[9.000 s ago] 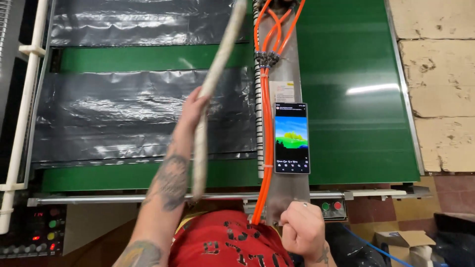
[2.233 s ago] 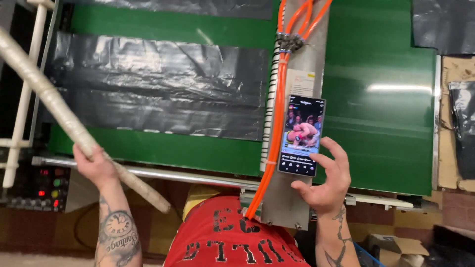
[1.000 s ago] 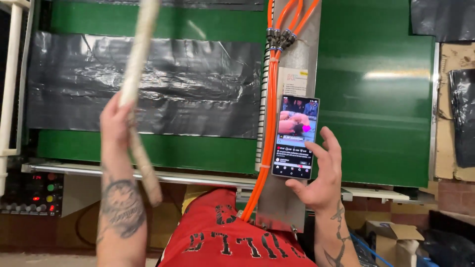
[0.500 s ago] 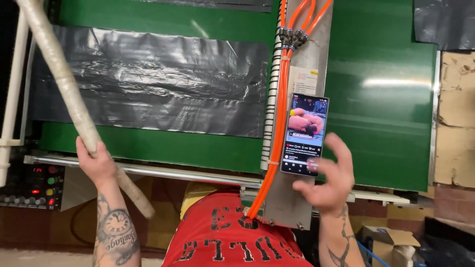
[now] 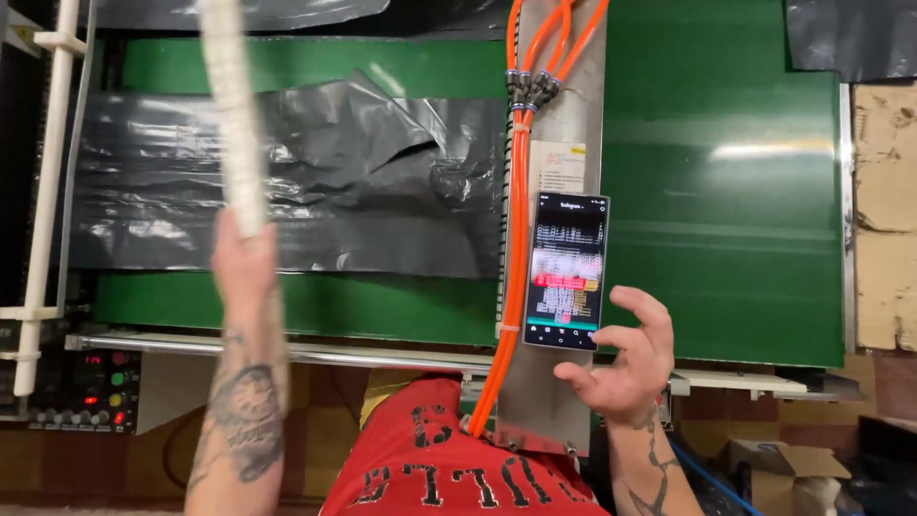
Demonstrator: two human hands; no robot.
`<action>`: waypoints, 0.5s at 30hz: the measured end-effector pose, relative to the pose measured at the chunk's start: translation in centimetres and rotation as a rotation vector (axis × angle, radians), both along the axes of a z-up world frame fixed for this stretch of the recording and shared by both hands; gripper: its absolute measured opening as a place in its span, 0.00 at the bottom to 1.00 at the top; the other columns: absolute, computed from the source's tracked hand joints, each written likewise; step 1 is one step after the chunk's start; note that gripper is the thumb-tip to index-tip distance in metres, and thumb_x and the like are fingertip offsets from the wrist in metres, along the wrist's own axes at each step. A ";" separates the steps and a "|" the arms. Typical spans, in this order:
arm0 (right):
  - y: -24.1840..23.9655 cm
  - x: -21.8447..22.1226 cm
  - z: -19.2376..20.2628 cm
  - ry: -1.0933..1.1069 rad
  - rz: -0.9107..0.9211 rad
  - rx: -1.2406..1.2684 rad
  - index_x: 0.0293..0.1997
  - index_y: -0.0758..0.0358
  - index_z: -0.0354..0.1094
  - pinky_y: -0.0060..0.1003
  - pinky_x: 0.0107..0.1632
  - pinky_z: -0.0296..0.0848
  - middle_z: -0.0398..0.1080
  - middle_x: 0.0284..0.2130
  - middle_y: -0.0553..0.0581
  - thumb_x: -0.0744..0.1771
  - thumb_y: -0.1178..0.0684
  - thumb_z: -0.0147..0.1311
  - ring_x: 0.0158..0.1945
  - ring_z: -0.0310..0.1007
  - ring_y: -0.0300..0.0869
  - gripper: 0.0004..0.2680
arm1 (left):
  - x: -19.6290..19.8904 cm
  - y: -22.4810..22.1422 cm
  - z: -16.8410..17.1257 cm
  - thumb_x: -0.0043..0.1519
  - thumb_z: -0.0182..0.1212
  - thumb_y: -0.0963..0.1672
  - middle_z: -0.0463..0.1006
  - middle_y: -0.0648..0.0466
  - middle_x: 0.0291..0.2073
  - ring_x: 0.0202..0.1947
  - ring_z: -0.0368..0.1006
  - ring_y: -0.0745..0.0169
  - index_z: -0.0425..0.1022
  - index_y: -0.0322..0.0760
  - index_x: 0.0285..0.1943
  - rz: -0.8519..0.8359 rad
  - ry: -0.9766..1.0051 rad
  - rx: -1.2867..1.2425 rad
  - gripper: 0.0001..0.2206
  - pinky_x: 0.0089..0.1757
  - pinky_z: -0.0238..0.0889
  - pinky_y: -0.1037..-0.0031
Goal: Using a long plastic tube to guide and separate plastic bags on a moving conveyor belt of a bag-making machine while distracted by a smartphone.
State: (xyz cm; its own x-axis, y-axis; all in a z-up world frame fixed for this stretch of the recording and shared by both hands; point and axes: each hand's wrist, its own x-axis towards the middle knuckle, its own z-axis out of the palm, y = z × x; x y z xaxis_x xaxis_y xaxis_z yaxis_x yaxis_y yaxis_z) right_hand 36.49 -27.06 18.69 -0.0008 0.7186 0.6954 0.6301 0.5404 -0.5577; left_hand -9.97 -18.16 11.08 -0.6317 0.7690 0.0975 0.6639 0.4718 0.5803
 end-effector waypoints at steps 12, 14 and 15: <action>1.5 0.8 0.1 -0.095 0.029 -0.138 0.44 0.65 0.69 0.56 0.62 0.68 0.67 0.57 0.72 0.58 0.16 0.48 0.58 0.70 0.65 0.34 | 14.7 2.2 -1.9 0.63 0.60 0.48 0.73 0.36 0.62 0.62 0.67 0.32 0.63 0.39 0.75 -0.613 -0.460 -0.277 0.29 0.60 0.60 0.46; 1.5 0.9 0.1 -0.128 0.033 -0.148 0.45 0.66 0.69 0.54 0.64 0.66 0.66 0.58 0.73 0.59 0.17 0.48 0.60 0.69 0.65 0.34 | 12.9 1.7 -0.6 0.63 0.60 0.47 0.73 0.32 0.60 0.61 0.67 0.27 0.64 0.37 0.74 -0.616 -0.467 -0.213 0.28 0.59 0.60 0.42; 1.3 0.8 0.2 -0.128 0.041 -0.153 0.45 0.66 0.69 0.54 0.64 0.66 0.66 0.58 0.73 0.59 0.17 0.48 0.60 0.69 0.65 0.34 | 11.5 0.4 -0.6 0.63 0.60 0.47 0.73 0.32 0.60 0.61 0.67 0.27 0.64 0.37 0.74 -0.608 -0.469 -0.216 0.28 0.59 0.60 0.42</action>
